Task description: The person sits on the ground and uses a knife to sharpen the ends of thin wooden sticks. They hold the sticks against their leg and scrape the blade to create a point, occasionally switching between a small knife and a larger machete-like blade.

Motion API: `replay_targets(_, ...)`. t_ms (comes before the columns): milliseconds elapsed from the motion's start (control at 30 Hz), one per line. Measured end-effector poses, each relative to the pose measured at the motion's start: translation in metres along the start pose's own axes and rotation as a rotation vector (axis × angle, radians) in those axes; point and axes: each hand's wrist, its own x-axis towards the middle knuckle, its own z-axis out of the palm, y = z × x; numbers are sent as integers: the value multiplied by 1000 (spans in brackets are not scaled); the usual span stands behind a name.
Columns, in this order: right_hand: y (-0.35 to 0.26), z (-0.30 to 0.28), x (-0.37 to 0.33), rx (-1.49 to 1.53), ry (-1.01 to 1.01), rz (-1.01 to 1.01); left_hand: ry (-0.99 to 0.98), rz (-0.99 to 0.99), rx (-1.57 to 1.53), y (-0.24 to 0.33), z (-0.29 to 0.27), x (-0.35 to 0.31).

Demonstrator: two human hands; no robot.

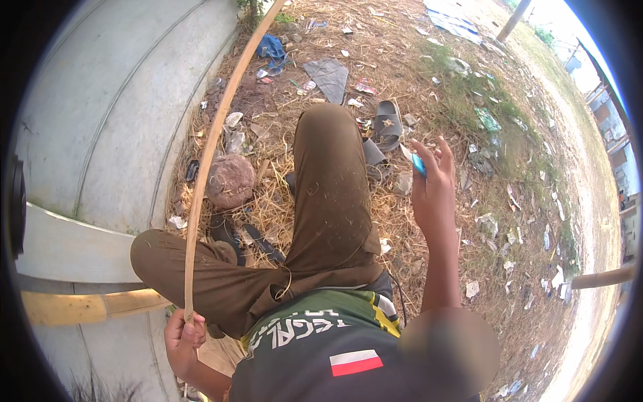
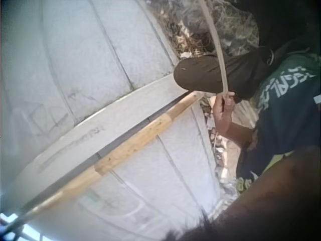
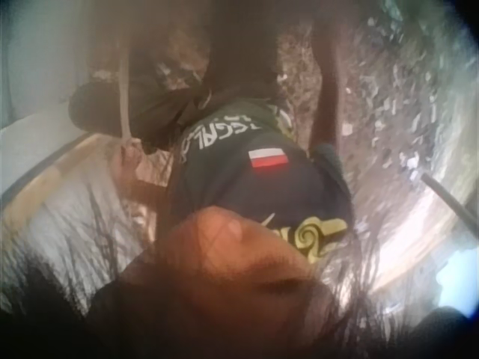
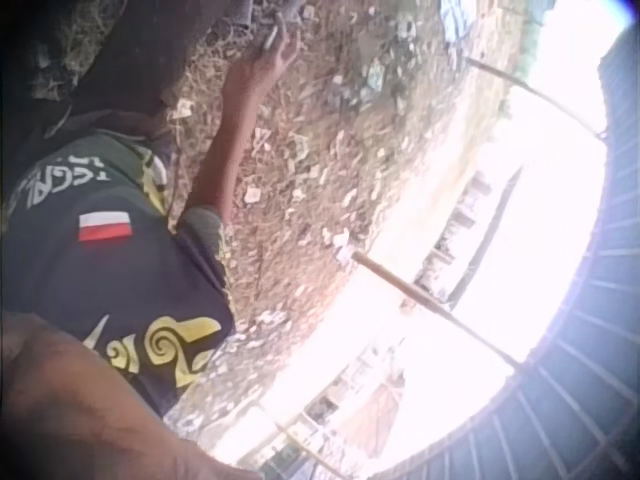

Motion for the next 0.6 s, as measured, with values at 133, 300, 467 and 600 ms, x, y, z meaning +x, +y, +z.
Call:
replay_targets(133,-12,-22,12,301,-142,290,120,-57,-129,-18,19,12)
replay_targets(300,-50,-28,29,721,-318,468,277,-86,-276,-17,40,47)
replay_targets(467,-129,-5,81,1148,-533,320,296,-24,-445,8,36,81)
replay_targets(600,-196,64,123,989,-1173,-101,303,43,-447,54,10,130)
